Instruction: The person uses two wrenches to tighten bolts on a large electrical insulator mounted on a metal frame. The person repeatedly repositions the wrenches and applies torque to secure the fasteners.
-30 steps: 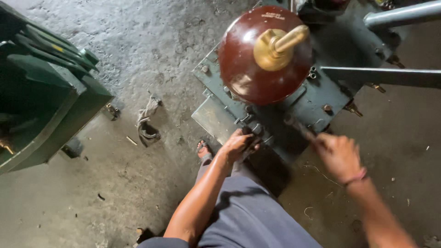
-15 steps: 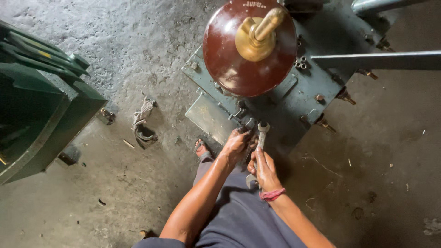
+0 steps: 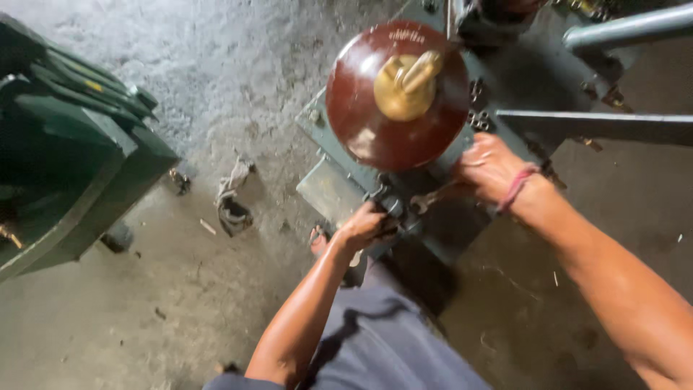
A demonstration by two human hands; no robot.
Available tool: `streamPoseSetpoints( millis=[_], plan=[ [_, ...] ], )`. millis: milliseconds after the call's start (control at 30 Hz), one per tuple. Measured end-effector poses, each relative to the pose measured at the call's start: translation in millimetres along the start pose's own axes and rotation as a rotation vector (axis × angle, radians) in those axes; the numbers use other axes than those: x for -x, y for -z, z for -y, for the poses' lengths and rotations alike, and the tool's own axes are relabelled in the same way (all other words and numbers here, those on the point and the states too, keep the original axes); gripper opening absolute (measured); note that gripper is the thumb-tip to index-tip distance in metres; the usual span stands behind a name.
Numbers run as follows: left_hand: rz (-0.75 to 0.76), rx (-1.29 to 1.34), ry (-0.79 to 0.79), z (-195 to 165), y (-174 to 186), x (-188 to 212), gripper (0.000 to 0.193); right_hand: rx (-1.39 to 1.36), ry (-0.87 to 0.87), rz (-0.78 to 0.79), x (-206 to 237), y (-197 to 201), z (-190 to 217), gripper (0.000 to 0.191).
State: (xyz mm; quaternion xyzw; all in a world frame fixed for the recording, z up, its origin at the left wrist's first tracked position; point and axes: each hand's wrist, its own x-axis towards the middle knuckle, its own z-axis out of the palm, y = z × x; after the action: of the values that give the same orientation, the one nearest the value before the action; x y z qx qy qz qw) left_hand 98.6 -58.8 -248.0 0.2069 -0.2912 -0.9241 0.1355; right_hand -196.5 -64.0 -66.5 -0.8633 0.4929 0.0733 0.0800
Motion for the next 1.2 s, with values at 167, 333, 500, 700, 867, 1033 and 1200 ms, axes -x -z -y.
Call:
streamPoseSetpoints(
  millis=[167, 333, 500, 700, 867, 1033, 1200],
  plan=[
    [-0.319, 0.224, 0.122, 20, -9, 5, 0.006, -0.117, -0.664, 0.083, 87, -8, 63, 0.048],
    [-0.209, 0.23, 0.03, 31, -21, 2, 0.011, -1.31, -1.218, -0.257, 108, -72, 177, 0.044],
    [-0.201, 0.232, 0.007, 37, -33, 20, 0.01, -1.643, -1.204, -0.45, 73, -120, 248, 0.038],
    [-0.266, 0.467, -0.107, 34, -52, 23, 0.014, -1.817, -1.08, -0.564, 32, -111, 256, 0.038],
    [-0.294, 0.349, -0.043, 36, -47, 19, 0.012, -1.889, -1.087, -0.485, 30, -136, 258, 0.04],
    [-0.286, 0.21, 0.03, 25, -23, -2, 0.008, -1.64, -1.09, -0.174, 73, -110, 187, 0.043],
    [-0.353, -0.065, 0.276, -3, -8, -12, 0.009, -0.114, -0.316, -0.039, 44, -35, 32, 0.038]
  ],
)
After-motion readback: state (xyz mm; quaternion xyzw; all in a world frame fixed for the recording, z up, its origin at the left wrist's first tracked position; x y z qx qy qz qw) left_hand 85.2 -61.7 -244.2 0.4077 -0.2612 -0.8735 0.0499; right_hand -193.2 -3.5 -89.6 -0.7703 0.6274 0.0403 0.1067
